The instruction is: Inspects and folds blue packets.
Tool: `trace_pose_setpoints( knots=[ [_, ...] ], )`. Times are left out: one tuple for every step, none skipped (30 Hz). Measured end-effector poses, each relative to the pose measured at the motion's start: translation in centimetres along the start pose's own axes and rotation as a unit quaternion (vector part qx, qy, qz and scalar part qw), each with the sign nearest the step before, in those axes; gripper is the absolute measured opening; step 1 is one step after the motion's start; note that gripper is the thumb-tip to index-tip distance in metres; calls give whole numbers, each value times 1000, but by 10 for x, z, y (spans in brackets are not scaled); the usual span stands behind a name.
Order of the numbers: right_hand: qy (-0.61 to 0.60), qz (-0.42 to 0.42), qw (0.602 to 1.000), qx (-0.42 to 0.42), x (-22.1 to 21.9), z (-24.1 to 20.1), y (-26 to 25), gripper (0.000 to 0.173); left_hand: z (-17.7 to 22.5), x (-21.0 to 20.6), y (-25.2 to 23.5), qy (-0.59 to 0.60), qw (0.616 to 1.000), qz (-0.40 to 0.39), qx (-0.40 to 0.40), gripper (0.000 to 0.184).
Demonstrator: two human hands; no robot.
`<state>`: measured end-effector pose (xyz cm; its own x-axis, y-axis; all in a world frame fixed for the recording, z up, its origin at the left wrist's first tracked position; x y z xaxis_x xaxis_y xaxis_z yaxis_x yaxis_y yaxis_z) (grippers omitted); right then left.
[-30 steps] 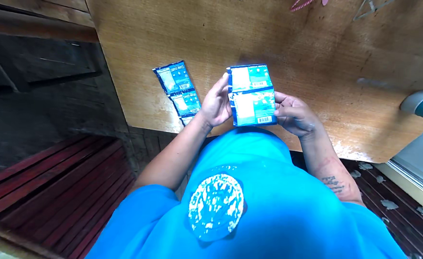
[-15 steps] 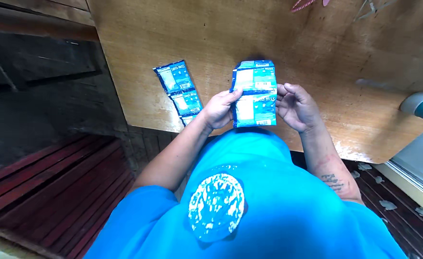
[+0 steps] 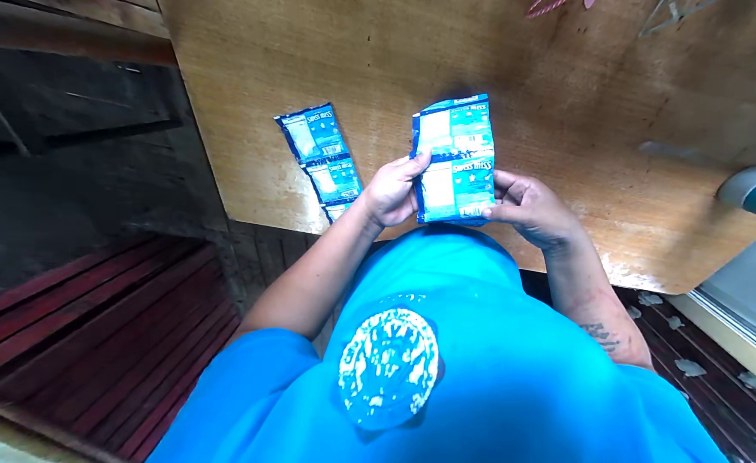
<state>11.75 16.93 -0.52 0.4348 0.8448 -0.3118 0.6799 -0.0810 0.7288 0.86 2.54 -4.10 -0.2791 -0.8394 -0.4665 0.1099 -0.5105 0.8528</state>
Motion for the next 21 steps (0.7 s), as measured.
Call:
trace_pose_setpoints(
  knots=[
    [0,-3,1000,2,0,0,0,51,0,0,0,1,1000,-1,0,43],
    [1,-6,1000,4,0,1,0,52,0,0,0,4,1000,1,1,43],
    [3,-9,1000,6,0,1,0,53,-1,0,-1,8,1000,5,3,43],
    [9,-16,1000,8,0,0,1,55,-1,0,-1,17,1000,5,6,43],
    [22,-23,999,10,0,0,3,55,-2,-1,-1,31,999,6,9,43],
    [43,-29,999,13,-1,0,4,52,-2,-1,-3,49,999,12,13,43],
    [65,-31,997,14,0,2,4,47,-1,-1,-4,68,997,23,16,44],
    [81,-32,996,14,1,4,4,42,0,-2,-5,86,996,32,16,45],
    [88,-32,996,11,1,7,4,37,3,-1,-7,99,994,35,10,47],
    [86,-31,996,5,1,7,4,34,6,-1,-9,106,994,30,0,50],
    [77,-31,997,1,0,7,4,34,7,0,-11,110,994,20,-9,53],
    [59,-33,998,-4,0,6,5,35,9,1,-12,109,994,14,-14,52],
    [41,-36,998,-4,-1,6,5,37,9,2,-12,108,994,19,-15,48],
    [26,-41,999,-3,-2,5,5,38,9,2,-10,110,993,39,-10,41],
    [14,-46,999,-1,-2,5,5,39,9,2,-9,112,992,63,-5,34],
    [5,-51,999,0,-3,5,5,40,9,3,-8,113,991,76,-4,27],
    [-1,-54,999,-1,-4,4,5,42,8,4,-8,114,990,86,-6,24],
    [-5,-56,998,-2,-4,4,5,44,8,5,-8,116,989,92,-9,23],
    [-7,-57,998,-4,-5,4,6,47,7,6,-8,120,988,97,-10,22],
    [-5,-57,998,-5,-6,4,7,50,7,7,-9,125,987,102,-12,23],
    [-4,-58,998,-4,-7,4,8,53,8,8,-9,128,986,105,-14,23]
  ],
)
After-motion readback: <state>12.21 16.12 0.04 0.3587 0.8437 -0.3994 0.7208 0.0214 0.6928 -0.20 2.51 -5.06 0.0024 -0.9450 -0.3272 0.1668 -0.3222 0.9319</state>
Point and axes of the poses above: each hand's wrist, its own y-axis away from the middle knuckle, its own x-axis out of the back of the hand, z = x × y, the point moved 6 cm from there along -y, towards the middle knuckle, and after that the axes turned 12 degrees about z, right-handed, at the moved point
